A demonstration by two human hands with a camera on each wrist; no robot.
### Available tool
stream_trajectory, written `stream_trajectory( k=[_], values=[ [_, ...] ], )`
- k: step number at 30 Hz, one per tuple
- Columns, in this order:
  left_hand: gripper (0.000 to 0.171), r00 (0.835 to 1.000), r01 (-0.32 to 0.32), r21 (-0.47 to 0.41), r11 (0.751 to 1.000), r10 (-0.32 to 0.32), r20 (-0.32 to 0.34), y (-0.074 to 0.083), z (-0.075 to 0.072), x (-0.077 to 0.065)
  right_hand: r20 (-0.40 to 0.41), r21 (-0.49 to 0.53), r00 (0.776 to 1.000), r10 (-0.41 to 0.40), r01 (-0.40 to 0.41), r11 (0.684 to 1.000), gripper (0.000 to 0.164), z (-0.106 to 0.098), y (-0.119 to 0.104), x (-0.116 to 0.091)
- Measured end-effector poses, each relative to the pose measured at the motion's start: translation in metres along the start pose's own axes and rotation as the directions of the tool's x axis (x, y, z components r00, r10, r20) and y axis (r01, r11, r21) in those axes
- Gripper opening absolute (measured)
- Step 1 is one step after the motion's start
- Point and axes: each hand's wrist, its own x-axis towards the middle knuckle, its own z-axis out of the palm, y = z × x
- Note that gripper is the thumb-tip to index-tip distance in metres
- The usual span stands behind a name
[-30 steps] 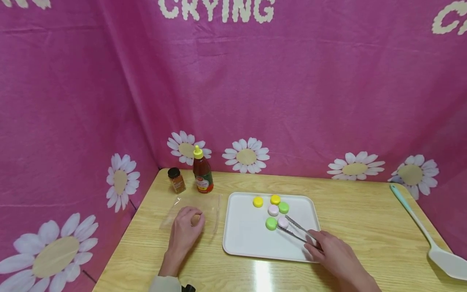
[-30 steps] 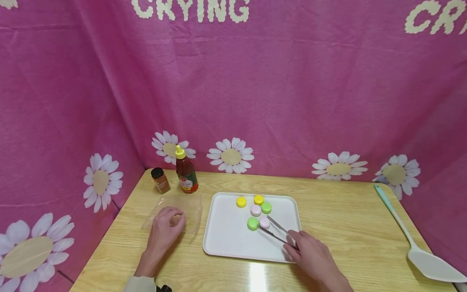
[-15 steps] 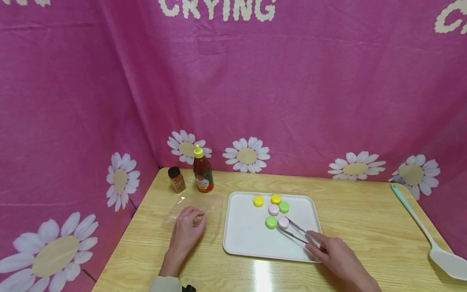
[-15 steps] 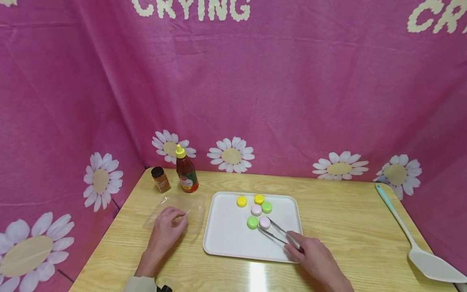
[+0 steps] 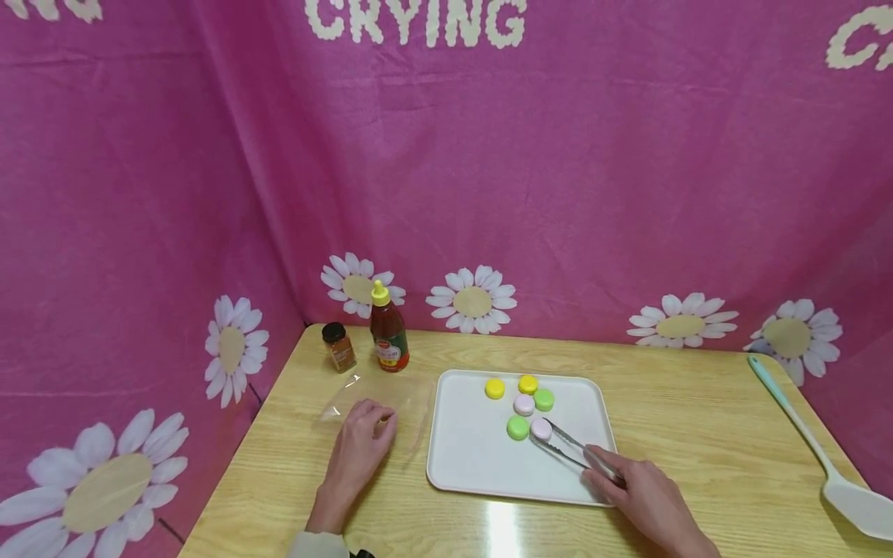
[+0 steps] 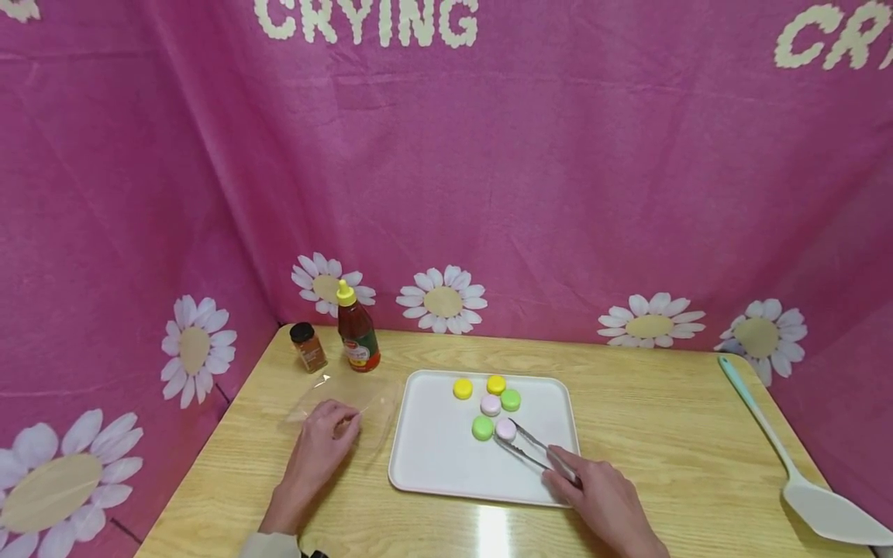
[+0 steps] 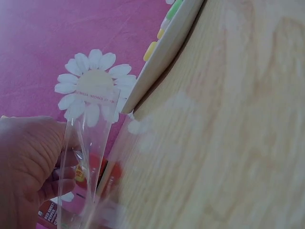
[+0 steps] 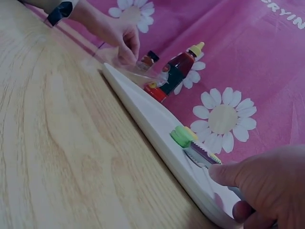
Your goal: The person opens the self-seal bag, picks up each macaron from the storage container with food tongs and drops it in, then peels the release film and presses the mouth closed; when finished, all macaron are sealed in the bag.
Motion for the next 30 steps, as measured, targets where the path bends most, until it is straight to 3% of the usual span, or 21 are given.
stream_trajectory(
  k=[17,30],
  values=[
    [0.008,0.999,-0.008,0.009,1.0,0.007,0.045,0.002,-0.005,0.002,-0.075,0.006,0.997,0.008,-0.008,1.0,0.051,0.004,-0.001,-0.003],
    [0.012,0.998,-0.046,-0.001,0.999,0.046,0.043,0.008,-0.003,0.001,-0.095,0.024,0.995,-0.003,0.005,1.0,0.058,-0.01,-0.006,-0.003]
  ],
)
